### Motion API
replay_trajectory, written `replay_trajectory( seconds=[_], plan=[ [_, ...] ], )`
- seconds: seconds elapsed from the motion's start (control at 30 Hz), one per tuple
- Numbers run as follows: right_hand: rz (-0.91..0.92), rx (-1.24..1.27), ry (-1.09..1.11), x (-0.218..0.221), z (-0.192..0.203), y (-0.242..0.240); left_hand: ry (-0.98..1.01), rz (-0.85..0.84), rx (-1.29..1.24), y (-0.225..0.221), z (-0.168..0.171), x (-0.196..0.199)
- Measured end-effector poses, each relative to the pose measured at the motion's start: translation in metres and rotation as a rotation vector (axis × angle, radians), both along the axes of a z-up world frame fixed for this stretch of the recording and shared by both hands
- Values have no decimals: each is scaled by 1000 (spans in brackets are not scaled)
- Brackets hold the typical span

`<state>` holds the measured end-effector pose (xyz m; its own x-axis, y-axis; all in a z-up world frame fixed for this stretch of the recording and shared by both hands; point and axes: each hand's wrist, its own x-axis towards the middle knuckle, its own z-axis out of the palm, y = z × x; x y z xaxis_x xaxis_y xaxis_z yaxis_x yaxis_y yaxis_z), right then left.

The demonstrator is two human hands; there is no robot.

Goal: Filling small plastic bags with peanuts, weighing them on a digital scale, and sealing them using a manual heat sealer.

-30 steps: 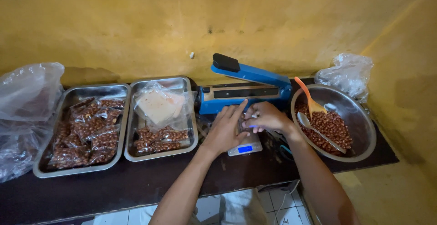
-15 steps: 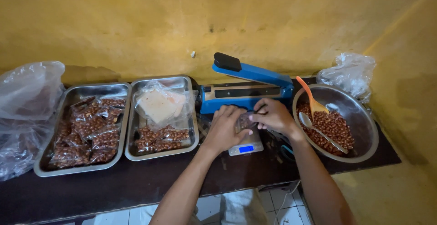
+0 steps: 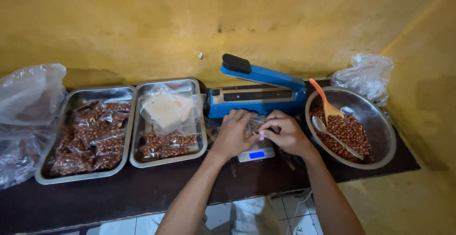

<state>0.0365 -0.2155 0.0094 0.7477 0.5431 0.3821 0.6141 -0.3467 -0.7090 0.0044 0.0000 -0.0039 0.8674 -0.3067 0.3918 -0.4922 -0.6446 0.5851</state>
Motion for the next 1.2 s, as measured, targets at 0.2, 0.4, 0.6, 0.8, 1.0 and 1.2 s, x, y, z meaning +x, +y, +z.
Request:
replay_trajectory(
  seconds=[0.2,0.4,0.6,0.8,1.0,1.2],
  plan=[
    [24,-60,-49,-5,15,6,21,-33,-23,1,-6,5],
    [-7,-96,-182,-5,7,8,13,-64,-54,5,7,1],
    [-2,-11,-149,-18,23,16,18,-60,-24,5,5,1],
    [-272,6,-78,15,-4,2,23,-72,-24,5,3,2],
    [-114,-190,7,20,31,18,96,-94,-77,3,10,-2],
    [-237,-399,-45,23,21,24,98,-90,-50,4,10,-3]
  ],
)
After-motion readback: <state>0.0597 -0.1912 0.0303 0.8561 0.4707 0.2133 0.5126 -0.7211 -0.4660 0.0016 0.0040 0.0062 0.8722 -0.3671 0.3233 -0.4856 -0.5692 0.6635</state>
